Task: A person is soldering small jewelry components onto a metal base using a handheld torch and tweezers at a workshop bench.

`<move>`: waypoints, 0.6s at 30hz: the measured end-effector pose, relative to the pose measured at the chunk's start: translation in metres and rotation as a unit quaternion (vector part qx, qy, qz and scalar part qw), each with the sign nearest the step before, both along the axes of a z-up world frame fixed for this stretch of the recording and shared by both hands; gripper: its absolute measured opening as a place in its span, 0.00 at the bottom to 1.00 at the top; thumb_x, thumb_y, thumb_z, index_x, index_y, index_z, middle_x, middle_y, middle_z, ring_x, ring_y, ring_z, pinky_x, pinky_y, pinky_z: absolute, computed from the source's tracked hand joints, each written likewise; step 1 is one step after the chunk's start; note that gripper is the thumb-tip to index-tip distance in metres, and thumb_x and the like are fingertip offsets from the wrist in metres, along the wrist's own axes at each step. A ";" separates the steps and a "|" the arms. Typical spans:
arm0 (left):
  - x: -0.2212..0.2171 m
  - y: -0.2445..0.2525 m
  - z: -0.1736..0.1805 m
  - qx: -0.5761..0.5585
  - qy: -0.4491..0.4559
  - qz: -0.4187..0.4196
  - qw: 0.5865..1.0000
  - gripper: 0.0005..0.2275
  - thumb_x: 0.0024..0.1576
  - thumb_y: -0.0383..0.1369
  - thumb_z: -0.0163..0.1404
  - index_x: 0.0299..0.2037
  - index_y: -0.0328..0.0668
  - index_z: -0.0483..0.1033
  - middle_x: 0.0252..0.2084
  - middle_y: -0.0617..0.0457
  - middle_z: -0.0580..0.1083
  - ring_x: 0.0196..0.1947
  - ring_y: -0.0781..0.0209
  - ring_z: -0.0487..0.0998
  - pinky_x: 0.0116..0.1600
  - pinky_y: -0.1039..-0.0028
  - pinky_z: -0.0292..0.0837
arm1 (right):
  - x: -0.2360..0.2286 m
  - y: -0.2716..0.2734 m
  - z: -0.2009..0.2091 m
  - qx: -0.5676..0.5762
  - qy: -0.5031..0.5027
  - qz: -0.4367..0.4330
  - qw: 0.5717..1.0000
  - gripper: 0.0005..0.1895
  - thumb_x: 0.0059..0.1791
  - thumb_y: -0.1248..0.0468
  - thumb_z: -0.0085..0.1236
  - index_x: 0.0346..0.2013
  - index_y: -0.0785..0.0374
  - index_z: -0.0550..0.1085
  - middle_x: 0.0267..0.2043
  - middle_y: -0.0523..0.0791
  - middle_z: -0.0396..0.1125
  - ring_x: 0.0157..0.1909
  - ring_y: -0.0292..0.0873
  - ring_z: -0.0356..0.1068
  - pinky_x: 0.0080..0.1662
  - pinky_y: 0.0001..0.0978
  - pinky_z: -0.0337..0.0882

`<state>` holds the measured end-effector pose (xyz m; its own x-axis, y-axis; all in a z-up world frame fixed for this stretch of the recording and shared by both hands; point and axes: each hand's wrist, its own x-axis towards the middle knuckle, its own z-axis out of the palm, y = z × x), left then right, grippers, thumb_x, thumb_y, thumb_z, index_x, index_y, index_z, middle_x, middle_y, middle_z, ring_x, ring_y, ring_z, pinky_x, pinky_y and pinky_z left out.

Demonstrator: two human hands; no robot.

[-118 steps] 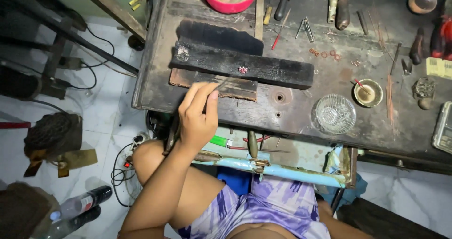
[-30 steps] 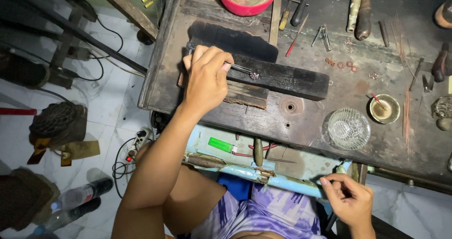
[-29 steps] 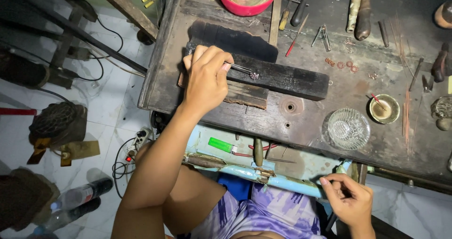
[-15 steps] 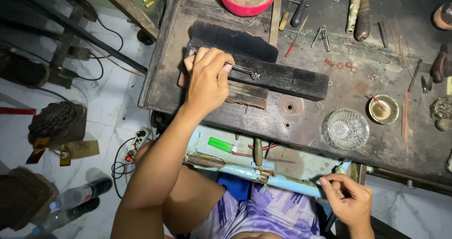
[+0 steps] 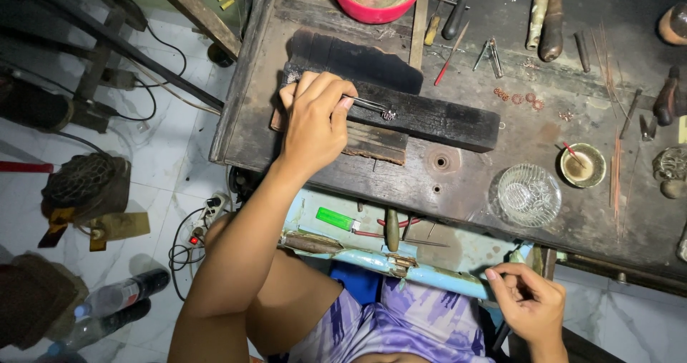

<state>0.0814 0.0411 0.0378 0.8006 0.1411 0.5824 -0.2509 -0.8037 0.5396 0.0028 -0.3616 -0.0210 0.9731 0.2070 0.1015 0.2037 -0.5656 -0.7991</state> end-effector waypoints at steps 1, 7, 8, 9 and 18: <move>0.000 0.000 0.000 -0.002 0.001 -0.002 1.000 0.04 0.55 0.22 0.50 0.37 0.40 0.76 0.38 0.54 0.72 0.42 0.55 0.67 0.55 0.63 0.52 | 0.000 0.000 0.000 -0.001 0.000 0.000 1.000 0.04 0.42 0.74 0.65 0.29 0.70 0.77 0.15 0.37 0.58 0.18 0.30 0.49 0.25 0.20 0.51; 0.000 0.002 0.000 -0.010 0.003 -0.008 1.000 0.04 0.55 0.22 0.51 0.38 0.40 0.76 0.39 0.54 0.73 0.42 0.55 0.68 0.55 0.64 0.52 | -0.001 0.000 0.001 -0.005 -0.001 -0.002 1.000 0.03 0.42 0.74 0.65 0.29 0.70 0.77 0.16 0.37 0.58 0.19 0.30 0.50 0.25 0.20 0.52; -0.001 0.002 0.000 -0.012 0.005 -0.008 1.000 0.04 0.55 0.22 0.51 0.38 0.40 0.76 0.39 0.54 0.73 0.43 0.55 0.68 0.56 0.64 0.52 | -0.001 0.000 0.001 -0.004 0.001 -0.002 1.000 0.03 0.42 0.74 0.64 0.29 0.70 0.77 0.16 0.37 0.58 0.19 0.31 0.50 0.25 0.20 0.51; -0.002 0.001 0.001 -0.013 0.005 -0.008 1.000 0.04 0.55 0.22 0.51 0.38 0.40 0.76 0.39 0.54 0.73 0.43 0.55 0.68 0.56 0.64 0.52 | -0.001 0.000 0.001 -0.004 0.001 -0.002 1.000 0.03 0.42 0.74 0.64 0.29 0.70 0.77 0.16 0.37 0.58 0.19 0.31 0.50 0.25 0.20 0.51; -0.018 -0.003 0.013 -0.034 -0.076 0.044 0.996 0.05 0.57 0.20 0.51 0.41 0.34 0.75 0.42 0.49 0.75 0.41 0.51 0.72 0.51 0.66 0.60 | 0.005 0.002 0.006 -0.003 0.016 0.006 1.000 0.04 0.41 0.74 0.65 0.30 0.70 0.78 0.15 0.37 0.58 0.18 0.31 0.50 0.25 0.20 0.52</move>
